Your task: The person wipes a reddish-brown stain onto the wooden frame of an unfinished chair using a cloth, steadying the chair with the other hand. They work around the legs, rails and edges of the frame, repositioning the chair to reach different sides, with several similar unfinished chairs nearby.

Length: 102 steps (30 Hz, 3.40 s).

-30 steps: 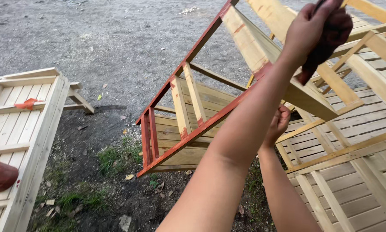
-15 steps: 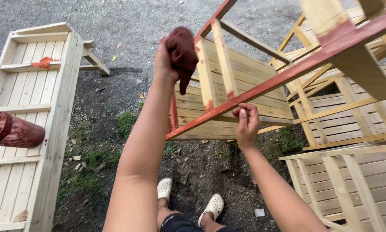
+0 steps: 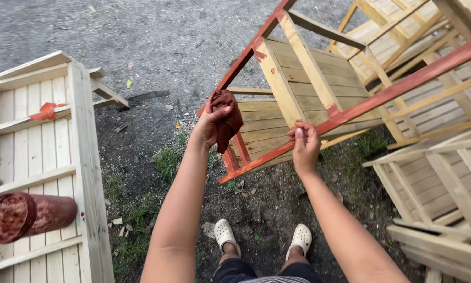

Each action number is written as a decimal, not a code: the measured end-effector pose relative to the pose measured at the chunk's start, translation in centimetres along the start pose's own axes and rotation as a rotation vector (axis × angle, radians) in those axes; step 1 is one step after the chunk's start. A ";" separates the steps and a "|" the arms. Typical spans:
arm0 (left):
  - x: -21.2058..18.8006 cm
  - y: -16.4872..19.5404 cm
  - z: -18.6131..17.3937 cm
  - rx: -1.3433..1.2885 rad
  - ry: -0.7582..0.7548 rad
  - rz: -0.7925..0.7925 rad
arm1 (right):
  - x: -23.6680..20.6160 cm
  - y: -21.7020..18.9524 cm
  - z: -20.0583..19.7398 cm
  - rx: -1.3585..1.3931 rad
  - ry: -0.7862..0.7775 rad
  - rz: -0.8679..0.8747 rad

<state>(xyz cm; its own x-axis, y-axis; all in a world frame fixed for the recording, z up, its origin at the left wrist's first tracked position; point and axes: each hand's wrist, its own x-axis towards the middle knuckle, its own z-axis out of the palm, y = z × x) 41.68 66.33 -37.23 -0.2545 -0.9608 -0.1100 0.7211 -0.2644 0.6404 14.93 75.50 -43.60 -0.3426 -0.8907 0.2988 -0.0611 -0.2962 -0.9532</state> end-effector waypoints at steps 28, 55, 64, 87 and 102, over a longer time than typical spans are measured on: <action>22.2 0.0 7.0 0.222 -0.607 -0.195 | 21.0 -2.1 6.0 -0.145 -0.192 -0.001; 42.8 9.9 -5.1 0.456 -0.760 -0.432 | 26.7 0.4 20.5 0.087 0.284 0.305; 34.5 7.0 -8.3 -0.003 -0.687 -0.983 | 24.7 4.5 25.5 -0.966 0.514 0.387; 45.0 -0.3 1.8 2.089 -0.542 0.468 | 39.8 4.6 12.6 -1.492 0.005 0.477; 50.1 -0.6 7.8 2.421 -0.304 0.306 | 40.2 5.2 9.3 -1.496 0.005 0.274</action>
<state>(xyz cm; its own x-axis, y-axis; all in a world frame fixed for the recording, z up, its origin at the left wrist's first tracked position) 23.48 19.04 -37.24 -0.5306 -0.8470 0.0322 -0.8474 0.5310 0.0037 9.60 34.95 -36.17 -0.5038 -0.8565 0.1124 -0.8608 0.4869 -0.1481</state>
